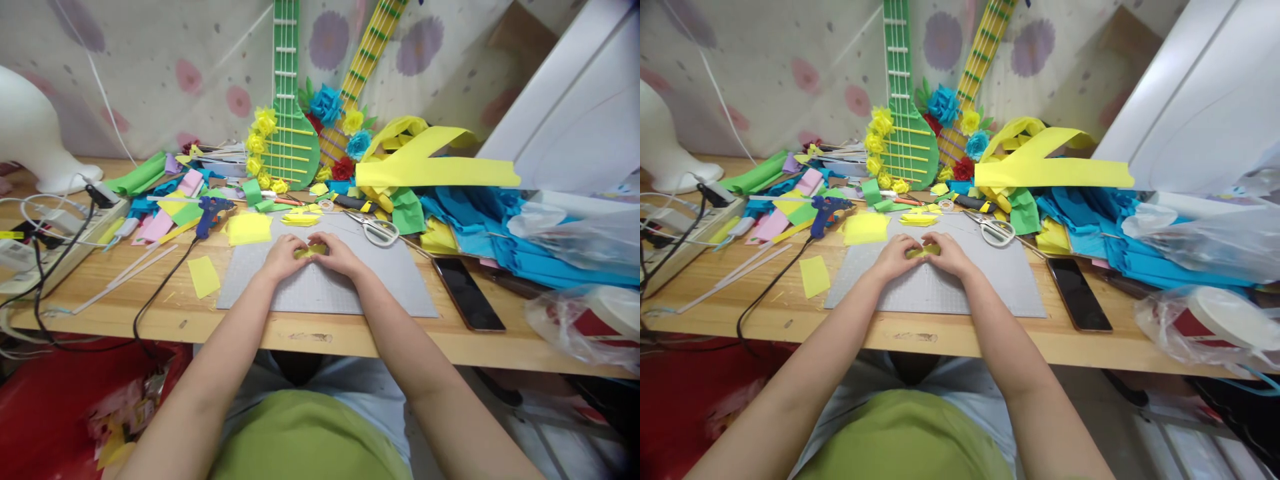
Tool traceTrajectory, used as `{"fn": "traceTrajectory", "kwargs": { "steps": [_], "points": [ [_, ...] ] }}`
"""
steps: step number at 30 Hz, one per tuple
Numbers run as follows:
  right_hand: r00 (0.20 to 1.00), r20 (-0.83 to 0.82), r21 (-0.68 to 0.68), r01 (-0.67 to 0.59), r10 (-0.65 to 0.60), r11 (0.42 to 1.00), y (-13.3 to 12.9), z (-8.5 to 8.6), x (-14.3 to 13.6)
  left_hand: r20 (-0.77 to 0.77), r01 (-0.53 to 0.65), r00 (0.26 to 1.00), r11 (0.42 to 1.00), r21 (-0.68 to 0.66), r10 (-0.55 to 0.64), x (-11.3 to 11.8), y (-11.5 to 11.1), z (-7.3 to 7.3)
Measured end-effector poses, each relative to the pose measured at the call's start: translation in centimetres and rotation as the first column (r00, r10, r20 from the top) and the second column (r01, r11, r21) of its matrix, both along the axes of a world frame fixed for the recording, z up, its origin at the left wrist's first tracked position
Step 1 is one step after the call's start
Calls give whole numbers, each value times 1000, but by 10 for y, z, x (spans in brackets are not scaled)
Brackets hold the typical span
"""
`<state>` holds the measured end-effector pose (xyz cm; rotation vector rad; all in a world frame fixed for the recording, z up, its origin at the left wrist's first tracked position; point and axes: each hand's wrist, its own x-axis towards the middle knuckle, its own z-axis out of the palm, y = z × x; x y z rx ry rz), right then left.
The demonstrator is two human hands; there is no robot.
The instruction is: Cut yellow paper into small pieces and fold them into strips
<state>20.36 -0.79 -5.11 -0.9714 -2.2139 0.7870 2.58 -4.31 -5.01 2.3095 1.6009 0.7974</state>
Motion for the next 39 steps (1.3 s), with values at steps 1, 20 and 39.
{"fn": "traceTrajectory", "kwargs": {
  "steps": [1, 20, 39],
  "points": [
    [1000, 11, -2, -6, 6, 1000, 0, 0, 2, -2, -6, 1000, 1000, -1, 6, 0, 0, -1],
    [832, -487, -387, 65, -264, 920, 8, -1, -11, 776, 168, 537, 860, -482, 331, 12, -1, 16],
    [776, -493, -551, 71, -393, 831, 4, -1, -19, 748, 216, 483, 765, -606, 456, 16, -3, 21]
  ]
}}
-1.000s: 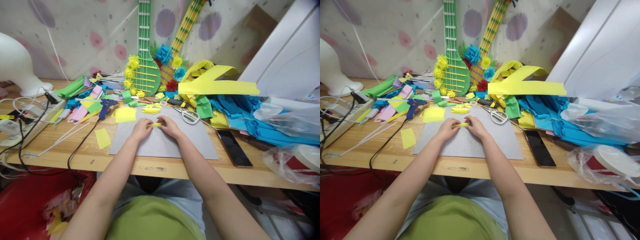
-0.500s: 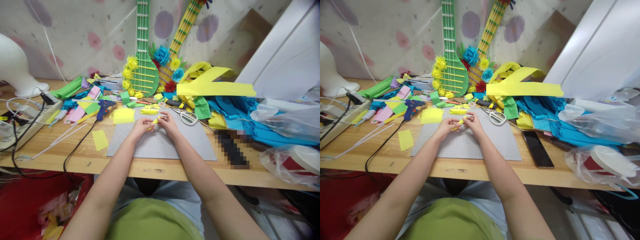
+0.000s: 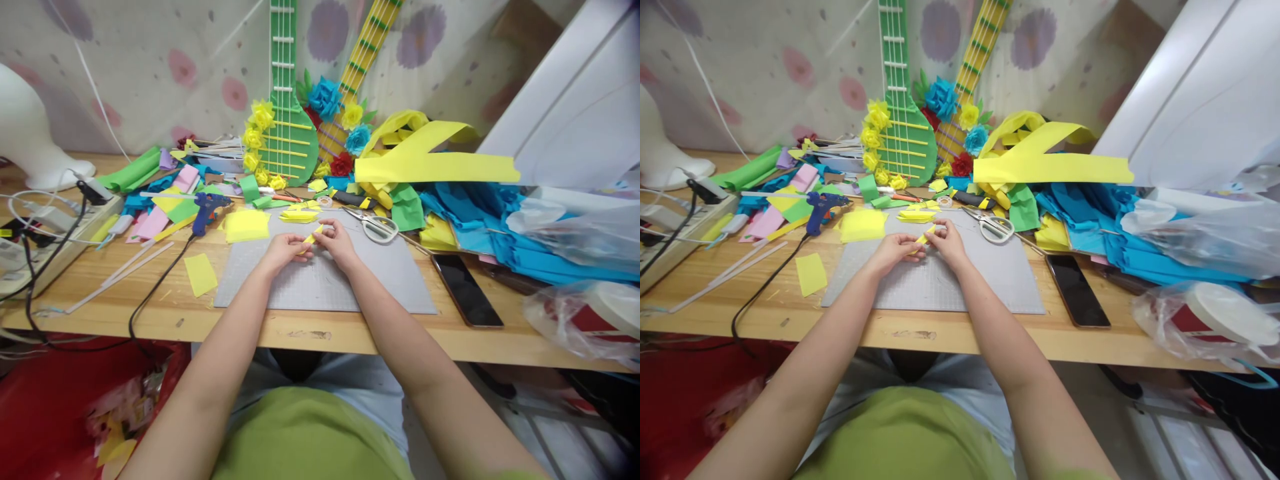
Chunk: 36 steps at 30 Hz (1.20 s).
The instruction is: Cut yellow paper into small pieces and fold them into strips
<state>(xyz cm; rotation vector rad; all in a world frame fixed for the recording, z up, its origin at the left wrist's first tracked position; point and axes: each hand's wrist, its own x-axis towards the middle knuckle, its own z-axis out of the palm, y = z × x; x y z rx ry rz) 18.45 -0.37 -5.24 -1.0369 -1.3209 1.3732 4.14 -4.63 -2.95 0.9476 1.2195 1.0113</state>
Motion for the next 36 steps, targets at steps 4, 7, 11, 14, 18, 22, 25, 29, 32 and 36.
{"fn": "traceTrajectory", "kwargs": {
  "steps": [4, 7, 11, 14, 18, 22, 25, 29, 32, 36],
  "points": [
    [1000, -6, -16, 21, -22, 1000, 0, 1, 0, -3, -23, 1000, 1000, -20, 23, 2, 0, 0],
    [999, -8, -24, 34, -34, 999, 0, 1, 0, -2, -24, 1000, 1000, -5, 24, 2, -1, -1],
    [1000, -5, -7, 26, -26, 1000, 0, 1, 1, -6, -32, 999, 999, 2, 32, 1, -1, -3],
    [1000, 0, 3, 32, -32, 999, 0, 0, 1, -7, -26, 1000, 1000, -11, 26, 1, -1, -2],
    [999, 14, 16, 41, -42, 999, 1, -1, 0, -15, -17, 1000, 1000, -8, 17, 1, 0, 1],
    [999, 3, 39, 54, -54, 998, 4, -3, -4, -56, -57, 997, 998, 36, 59, 6, 3, 1],
    [996, 0, 44, 85, -85, 995, 4, -4, -7, -49, -121, 991, 991, 50, 123, 9, 8, -4],
    [996, -22, 7, 91, -90, 996, 3, -4, -10, -7, -198, 980, 976, 89, 199, 11, 12, -14],
    [998, -19, -9, 65, -65, 998, 2, -5, -10, 18, -220, 976, 967, 127, 219, 11, 13, -20],
    [994, -24, -17, 111, -111, 994, 2, -6, -9, 33, -208, 978, 970, 129, 206, 12, 11, -19]
  ]
}}
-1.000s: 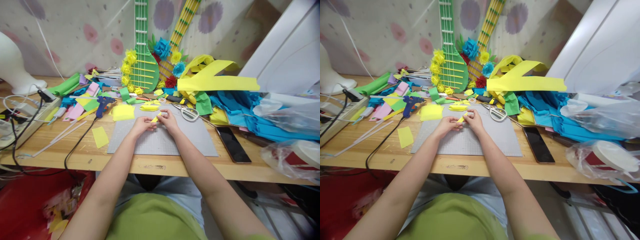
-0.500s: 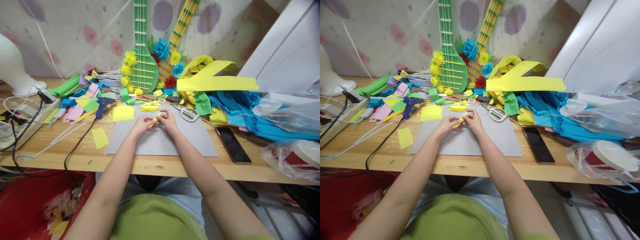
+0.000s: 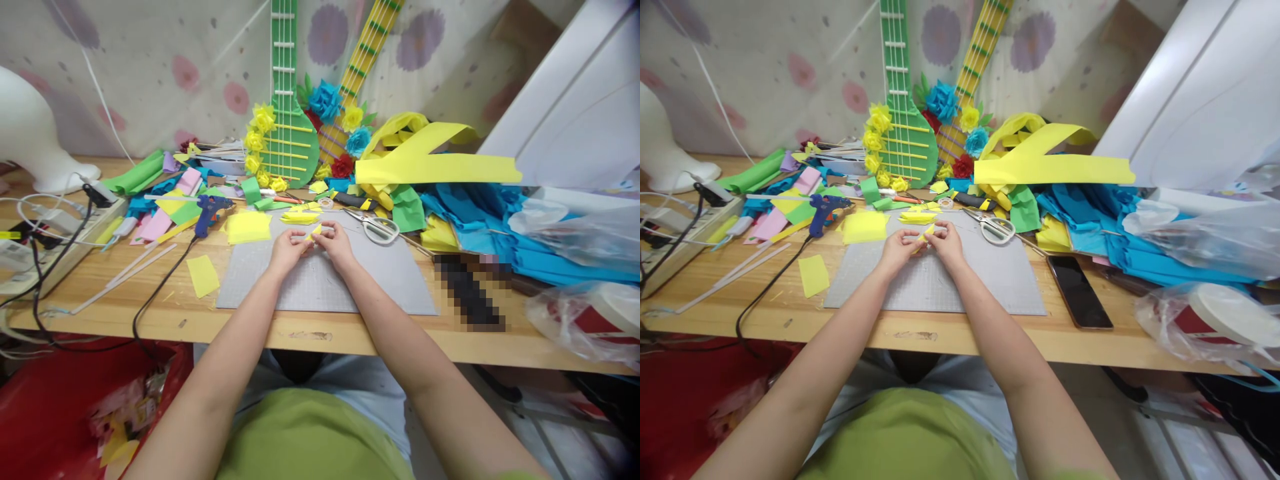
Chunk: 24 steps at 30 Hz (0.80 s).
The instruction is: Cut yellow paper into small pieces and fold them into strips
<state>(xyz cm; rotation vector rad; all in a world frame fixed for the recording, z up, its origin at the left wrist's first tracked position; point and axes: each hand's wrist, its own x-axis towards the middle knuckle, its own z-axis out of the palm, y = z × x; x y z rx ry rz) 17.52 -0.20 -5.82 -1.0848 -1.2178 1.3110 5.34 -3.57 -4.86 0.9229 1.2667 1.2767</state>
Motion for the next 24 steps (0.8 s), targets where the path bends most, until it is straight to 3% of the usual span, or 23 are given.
{"fn": "traceTrajectory", "kwargs": {
  "steps": [7, 9, 14, 24],
  "points": [
    [972, -111, -72, 199, -206, 977, 7, 3, 10, -45, -43, 998, 999, -32, 42, 3, -4, 6],
    [972, -153, -87, 165, -177, 982, 6, 4, 9, -52, -58, 997, 998, 1, 58, 4, -3, 4],
    [984, -146, -34, -105, 99, 994, -3, 5, -1, -62, -24, 998, 997, 70, 29, 2, -2, -4],
    [997, -76, -59, 14, -19, 998, -1, 6, 6, -45, 38, 998, 999, -14, -38, 5, -5, 2]
  ]
}}
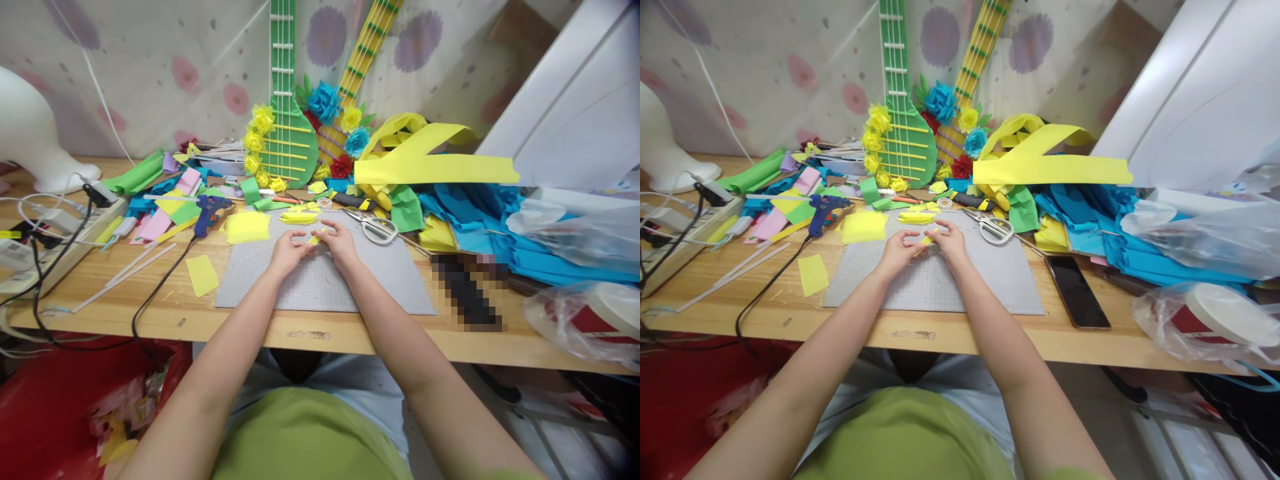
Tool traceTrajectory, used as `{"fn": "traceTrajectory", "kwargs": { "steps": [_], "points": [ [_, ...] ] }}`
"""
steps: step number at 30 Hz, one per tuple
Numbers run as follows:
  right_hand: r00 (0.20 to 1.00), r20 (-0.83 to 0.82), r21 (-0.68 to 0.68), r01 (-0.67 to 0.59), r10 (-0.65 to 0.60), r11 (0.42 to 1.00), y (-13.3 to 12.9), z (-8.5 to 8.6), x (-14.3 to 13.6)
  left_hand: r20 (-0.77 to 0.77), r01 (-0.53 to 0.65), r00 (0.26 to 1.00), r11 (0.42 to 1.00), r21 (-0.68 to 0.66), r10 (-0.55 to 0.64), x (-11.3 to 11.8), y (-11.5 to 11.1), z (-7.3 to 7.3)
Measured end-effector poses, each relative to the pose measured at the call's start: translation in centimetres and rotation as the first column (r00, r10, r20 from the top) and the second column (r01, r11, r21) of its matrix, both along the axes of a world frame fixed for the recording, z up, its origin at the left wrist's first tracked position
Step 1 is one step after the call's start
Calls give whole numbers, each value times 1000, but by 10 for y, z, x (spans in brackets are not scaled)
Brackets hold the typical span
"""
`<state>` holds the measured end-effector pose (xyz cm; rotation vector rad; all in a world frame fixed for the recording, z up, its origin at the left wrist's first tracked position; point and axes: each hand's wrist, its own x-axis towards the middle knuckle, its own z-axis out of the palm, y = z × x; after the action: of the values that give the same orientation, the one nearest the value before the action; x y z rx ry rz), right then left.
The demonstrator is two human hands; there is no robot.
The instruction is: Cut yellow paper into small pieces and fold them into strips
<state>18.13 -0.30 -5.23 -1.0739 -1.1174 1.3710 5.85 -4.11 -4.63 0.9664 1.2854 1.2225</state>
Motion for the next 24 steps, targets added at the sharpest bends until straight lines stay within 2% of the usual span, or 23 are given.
{"fn": "traceTrajectory", "kwargs": {
  "steps": [6, 11, 13, 17, 20, 24],
  "points": [
    [995, -82, -5, 50, -50, 999, 7, 0, 6, 7, 10, 1000, 1000, -10, -10, 0, 0, 0],
    [967, -154, -16, 205, -205, 979, 18, 0, 23, -6, 4, 1000, 1000, 6, -4, -2, -1, -1],
    [974, -162, -21, 155, -157, 988, 16, 1, 23, -3, 3, 1000, 1000, 15, -3, -2, -1, -2],
    [995, -12, -8, -101, 101, 995, 3, 2, 10, 4, -1, 1000, 1000, 26, 1, -2, 0, -4],
    [991, 97, 17, -99, 97, 995, -2, 2, 3, 8, 14, 1000, 999, 28, -15, -4, 0, -3],
    [991, 122, 62, -53, 45, 997, -3, 5, 1, -13, 94, 995, 995, 29, -94, -8, 1, 1]
  ]
}}
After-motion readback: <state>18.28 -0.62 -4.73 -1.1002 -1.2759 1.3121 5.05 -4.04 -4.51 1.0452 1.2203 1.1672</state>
